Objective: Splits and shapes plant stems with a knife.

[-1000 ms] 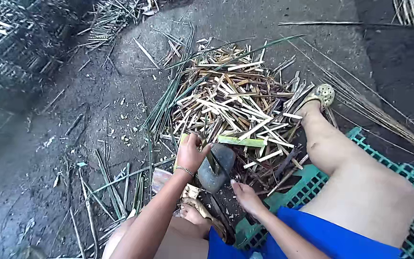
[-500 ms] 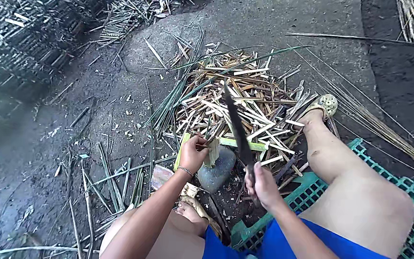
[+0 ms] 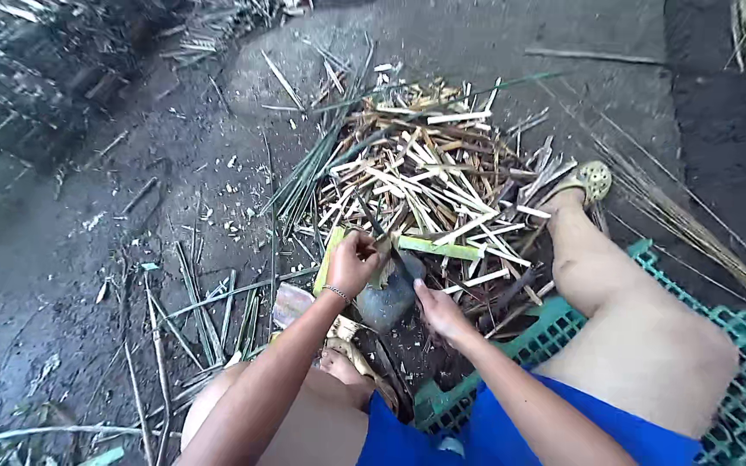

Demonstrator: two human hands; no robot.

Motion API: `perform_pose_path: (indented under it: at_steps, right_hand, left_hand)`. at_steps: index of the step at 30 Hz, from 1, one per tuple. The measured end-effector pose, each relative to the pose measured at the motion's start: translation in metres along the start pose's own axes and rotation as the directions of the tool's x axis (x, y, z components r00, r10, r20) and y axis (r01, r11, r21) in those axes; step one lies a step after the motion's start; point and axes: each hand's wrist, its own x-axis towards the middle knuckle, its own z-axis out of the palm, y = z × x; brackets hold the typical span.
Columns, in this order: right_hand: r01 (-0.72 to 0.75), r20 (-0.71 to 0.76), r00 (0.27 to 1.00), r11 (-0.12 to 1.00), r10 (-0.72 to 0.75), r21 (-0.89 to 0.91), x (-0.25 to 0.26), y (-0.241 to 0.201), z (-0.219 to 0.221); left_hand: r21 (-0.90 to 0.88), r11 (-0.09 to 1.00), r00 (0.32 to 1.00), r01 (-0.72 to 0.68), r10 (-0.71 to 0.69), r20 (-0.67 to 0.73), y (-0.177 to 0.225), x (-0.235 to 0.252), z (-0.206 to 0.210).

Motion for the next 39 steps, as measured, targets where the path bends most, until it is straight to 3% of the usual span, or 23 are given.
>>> perform_pose_path:
  at_steps: [3, 6, 7, 8, 10, 11, 13, 15, 16, 17, 18, 19, 20, 21, 23, 25, 28, 30, 33, 34, 36, 38, 39]
  right_hand:
    - [0.146, -0.088, 0.986, 0.988, -0.142, 0.039, -0.022, -0.02, -0.016]
    - [0.409, -0.28, 0.867, 0.91, -0.412, -0.072, -0.053, -0.016, -0.02]
    - [0.441, -0.312, 0.833, 0.889, -0.456, -0.122, -0.05, -0.009, -0.019]
    - [0.417, -0.304, 0.844, 0.897, -0.441, -0.146, -0.039, 0.003, -0.016]
    - [0.177, -0.175, 0.964, 0.975, -0.2, -0.136, -0.01, 0.034, -0.005]
    - [0.062, -0.136, 0.987, 0.988, -0.081, -0.139, 0.003, 0.045, -0.003]
    - [-0.008, -0.108, 0.994, 0.992, -0.006, -0.13, 0.018, 0.041, -0.011]
    - [0.041, -0.122, 0.991, 0.994, -0.053, -0.104, -0.003, 0.033, -0.023]
    - [0.111, -0.164, 0.979, 0.99, -0.125, -0.088, -0.014, 0.031, -0.026]
    - [0.19, -0.22, 0.954, 0.979, -0.202, -0.076, -0.02, 0.033, -0.027]
    - [0.235, -0.258, 0.935, 0.97, -0.244, -0.065, -0.021, 0.038, -0.023]
    - [0.219, -0.252, 0.941, 0.974, -0.226, -0.055, -0.017, 0.043, -0.018]
    - [0.127, -0.188, 0.973, 0.99, -0.135, -0.053, -0.01, 0.049, -0.012]
    - [-0.006, -0.104, 0.995, 0.996, -0.003, -0.09, -0.001, 0.057, -0.004]
    - [-0.159, -0.026, 0.987, 0.975, 0.157, -0.153, 0.018, 0.061, 0.003]
    - [-0.184, -0.017, 0.983, 0.976, 0.183, -0.12, 0.032, 0.061, 0.001]
    - [-0.186, -0.018, 0.982, 0.979, 0.188, 0.082, 0.028, 0.067, 0.003]
    - [-0.08, -0.068, 0.993, 0.969, 0.098, 0.233, 0.018, 0.055, -0.001]
    - [0.268, -0.178, 0.96, 0.888, -0.215, 0.373, -0.015, 0.014, -0.016]
    - [0.422, -0.235, 0.905, 0.813, -0.354, 0.4, -0.028, -0.004, -0.023]
    - [0.684, -0.332, 0.728, 0.594, -0.6, 0.424, -0.052, -0.036, -0.036]
    - [0.817, -0.372, 0.561, 0.425, -0.739, 0.39, -0.061, -0.055, -0.046]
    - [0.833, -0.371, 0.544, 0.431, -0.753, 0.346, -0.06, -0.057, -0.046]
  left_hand:
    - [-0.069, 0.986, 0.983, -0.154, 0.146, -0.108, 0.021, -0.001, -0.009]
    - [-0.019, 0.904, 0.894, -0.426, 0.418, -0.158, 0.047, -0.023, -0.021]
    - [0.034, 0.892, 0.885, -0.45, 0.451, -0.121, 0.049, -0.024, -0.019]
    - [0.082, 0.916, 0.918, -0.393, 0.396, -0.021, 0.046, -0.023, -0.014]
    - [0.209, 0.969, 0.964, -0.134, 0.079, 0.252, 0.033, -0.013, 0.005]
    - [0.274, 0.959, 0.954, -0.07, -0.016, 0.298, 0.029, -0.005, 0.015]
    - [0.342, 0.939, 0.955, -0.028, -0.076, 0.287, 0.038, 0.013, 0.014]
    - [0.336, 0.923, 0.972, -0.188, 0.127, 0.196, 0.044, 0.003, 0.008]
    - [0.312, 0.883, 0.936, -0.351, 0.332, 0.116, 0.043, -0.005, 0.006]
    - [0.293, 0.812, 0.855, -0.505, 0.516, 0.047, 0.043, -0.011, 0.005]
    - [0.289, 0.754, 0.791, -0.59, 0.611, 0.022, 0.041, -0.014, 0.006]
    - [0.301, 0.753, 0.799, -0.585, 0.6, 0.052, 0.039, -0.016, 0.008]
    - [0.322, 0.817, 0.878, -0.478, 0.455, 0.149, 0.035, -0.015, 0.01]
    - [0.356, 0.888, 0.939, -0.291, 0.193, 0.284, 0.032, -0.011, 0.013]
    - [0.432, 0.894, 0.932, -0.121, -0.048, 0.36, 0.024, 0.008, 0.015]
    - [0.455, 0.886, 0.915, -0.082, -0.115, 0.388, 0.032, 0.019, 0.008]
    - [0.327, 0.942, 0.952, -0.082, -0.023, 0.306, 0.018, 0.009, 0.008]
    - [0.197, 0.98, 0.977, -0.036, -0.007, 0.214, 0.005, 0.009, 0.014]
    - [0.103, 0.994, 0.99, -0.031, 0.016, 0.143, -0.002, 0.006, 0.023]
    - [0.1, 0.993, 0.99, -0.066, 0.052, 0.133, -0.001, 0.006, 0.024]
    - [0.11, 0.988, 0.986, -0.112, 0.097, 0.134, 0.001, 0.004, 0.023]
    - [0.119, 0.988, 0.986, -0.095, 0.077, 0.15, 0.002, 0.001, 0.024]
    - [0.119, 0.989, 0.987, -0.084, 0.066, 0.147, 0.002, 0.002, 0.025]
